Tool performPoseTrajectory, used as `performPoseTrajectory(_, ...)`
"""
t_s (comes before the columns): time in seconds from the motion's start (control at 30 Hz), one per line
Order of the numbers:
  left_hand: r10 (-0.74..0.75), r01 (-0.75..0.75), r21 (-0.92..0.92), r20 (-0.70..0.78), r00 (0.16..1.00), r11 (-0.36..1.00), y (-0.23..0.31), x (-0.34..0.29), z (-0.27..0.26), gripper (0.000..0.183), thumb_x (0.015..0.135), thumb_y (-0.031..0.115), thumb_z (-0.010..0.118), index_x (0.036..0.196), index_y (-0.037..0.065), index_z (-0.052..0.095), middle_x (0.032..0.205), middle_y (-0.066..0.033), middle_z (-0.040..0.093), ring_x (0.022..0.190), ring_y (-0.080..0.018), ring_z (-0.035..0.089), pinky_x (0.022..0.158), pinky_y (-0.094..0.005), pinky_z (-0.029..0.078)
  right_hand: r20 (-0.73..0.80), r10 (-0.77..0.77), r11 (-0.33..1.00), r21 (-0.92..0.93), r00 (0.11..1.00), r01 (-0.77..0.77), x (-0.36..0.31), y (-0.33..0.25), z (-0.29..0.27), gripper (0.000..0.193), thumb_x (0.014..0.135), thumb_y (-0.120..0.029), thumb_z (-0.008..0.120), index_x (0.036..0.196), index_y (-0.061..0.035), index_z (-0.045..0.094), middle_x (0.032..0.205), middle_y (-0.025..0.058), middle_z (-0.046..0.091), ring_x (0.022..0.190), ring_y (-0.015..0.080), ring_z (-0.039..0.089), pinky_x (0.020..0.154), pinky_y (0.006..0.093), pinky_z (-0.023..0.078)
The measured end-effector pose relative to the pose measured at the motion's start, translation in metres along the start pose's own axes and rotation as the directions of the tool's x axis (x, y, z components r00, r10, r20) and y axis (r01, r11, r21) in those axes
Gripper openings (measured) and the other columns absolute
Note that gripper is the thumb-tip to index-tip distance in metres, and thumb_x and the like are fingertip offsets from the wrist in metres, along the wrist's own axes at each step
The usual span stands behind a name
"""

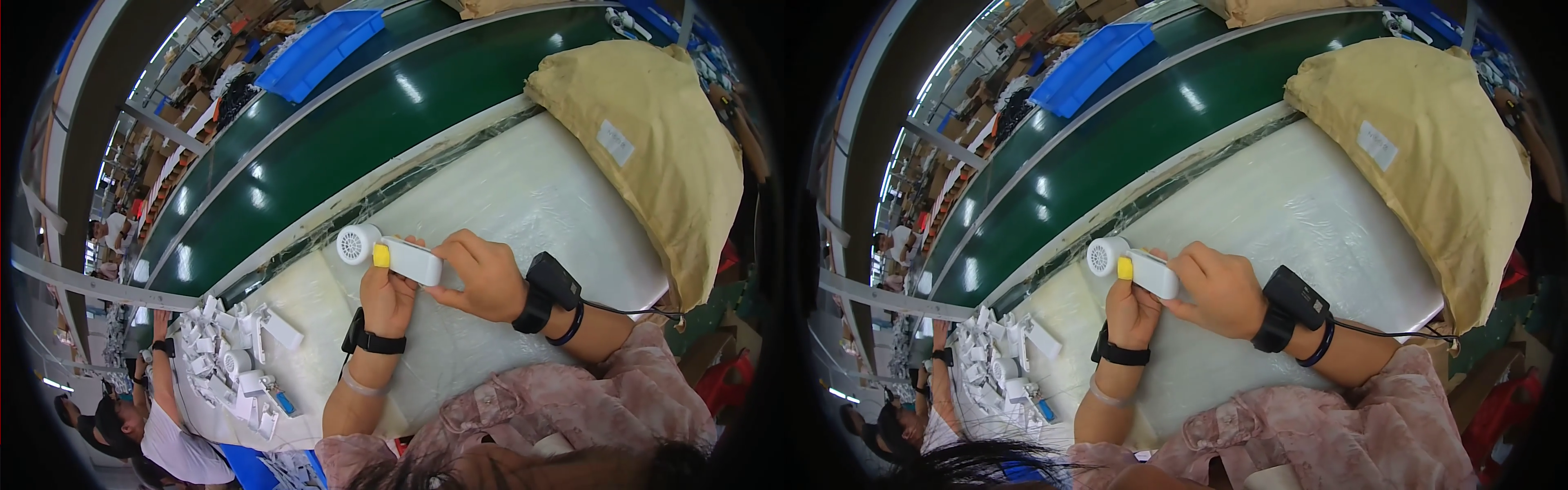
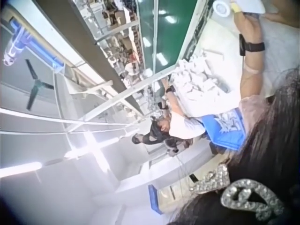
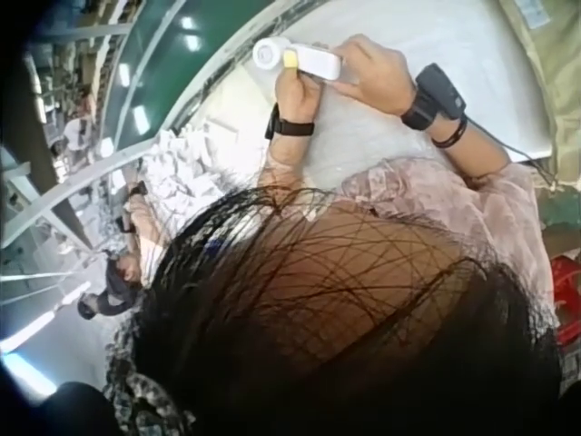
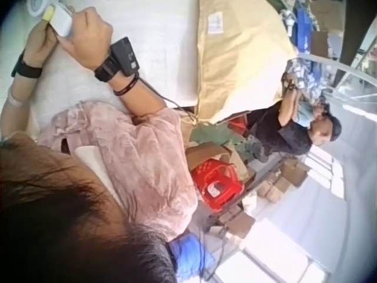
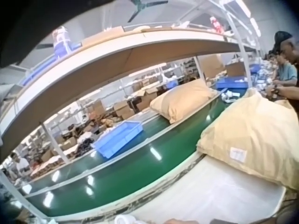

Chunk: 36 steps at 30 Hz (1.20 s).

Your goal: The person assembles handheld fans by picking up a fan body, fitting a battery into the casing, and attaching a fan head. They then press the components together and place the completed fan onto a conveyor belt.

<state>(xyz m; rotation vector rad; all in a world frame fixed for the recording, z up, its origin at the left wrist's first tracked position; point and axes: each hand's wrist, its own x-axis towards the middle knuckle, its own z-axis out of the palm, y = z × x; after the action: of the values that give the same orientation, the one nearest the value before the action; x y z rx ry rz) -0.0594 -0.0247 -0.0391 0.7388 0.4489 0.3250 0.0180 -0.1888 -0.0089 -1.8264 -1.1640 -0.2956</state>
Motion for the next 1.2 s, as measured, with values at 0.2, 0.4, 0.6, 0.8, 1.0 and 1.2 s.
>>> performPoseTrajectory(0.2,0.037,-0.038,0.015,0.045,0.998,0.999,0.001,0.001,-0.004,0.036,0.1,0.029,0.048,0.119,-0.001,0.049,0.118,-0.0178,0.059,0.111,-0.0301,0.06,0.092,-0.0422,0.053,0.056,-0.036,0.998,-0.055,0.998,0.039,0.002,0.005,0.002,0.043,0.063,-0.016,0.082,0.098,-0.0052,0.058,0.094,0.0092,0.057,0.07,0.026,0.063,0.057,0.034,0.052)
performPoseTrajectory(0.4,0.107,-0.108,0.013,0.055,0.993,0.994,0.001,0.0,-0.001,0.032,0.1,0.026,0.049,0.117,-0.002,0.05,0.113,-0.0154,0.06,0.11,-0.0307,0.06,0.093,-0.042,0.052,0.081,-0.086,0.99,-0.104,0.993,0.094,0.004,0.007,0.001,0.042,0.065,-0.016,0.081,0.099,-0.0052,0.058,0.096,0.009,0.057,0.069,0.025,0.064,0.056,0.0327,0.052)
performPoseTrajectory(0.6,0.126,-0.125,0.029,-0.008,0.992,0.992,0.002,-0.002,-0.001,0.031,0.1,0.024,0.049,0.116,-0.003,0.05,0.111,-0.0157,0.06,0.11,-0.032,0.06,0.094,-0.0432,0.052,0.091,-0.054,0.994,-0.094,0.994,0.063,0.001,0.011,0.003,0.045,0.067,-0.02,0.082,0.103,-0.0045,0.06,0.099,0.0092,0.061,0.072,0.0245,0.066,0.056,0.0317,0.053)
performPoseTrajectory(0.8,0.138,-0.133,0.061,-0.077,0.987,0.989,0.004,-0.004,0.008,0.029,0.1,0.019,0.044,0.118,-0.003,0.049,0.115,-0.0179,0.06,0.112,-0.0312,0.059,0.096,-0.0416,0.05,0.039,-0.066,0.991,-0.112,0.997,0.07,0.001,0.009,0.002,0.049,0.066,-0.023,0.083,0.104,-0.0011,0.062,0.097,0.0123,0.067,0.064,0.0242,0.065,0.053,0.0311,0.052)
performPoseTrajectory(1.0,0.178,-0.174,0.079,-0.055,0.982,0.982,0.007,-0.006,0.009,0.031,0.1,0.023,0.049,0.117,-0.003,0.048,0.113,-0.0169,0.06,0.11,-0.0324,0.06,0.094,-0.0432,0.052,0.018,-0.145,0.975,-0.166,0.989,0.146,0.005,0.009,0.001,0.05,0.064,-0.025,0.084,0.103,0.0003,0.063,0.096,0.0133,0.068,0.055,0.0233,0.063,0.048,0.0309,0.05)
performPoseTrajectory(1.2,0.174,-0.17,0.064,-0.053,0.983,0.983,0.005,-0.003,0.003,0.031,0.1,0.023,0.049,0.117,-0.003,0.048,0.114,-0.017,0.06,0.111,-0.0328,0.059,0.094,-0.0434,0.052,0.023,-0.134,0.973,-0.186,0.991,0.136,0.005,0.01,0.004,0.05,0.065,-0.025,0.083,0.103,-0.0003,0.063,0.097,0.0129,0.068,0.058,0.0237,0.064,0.051,0.0305,0.051)
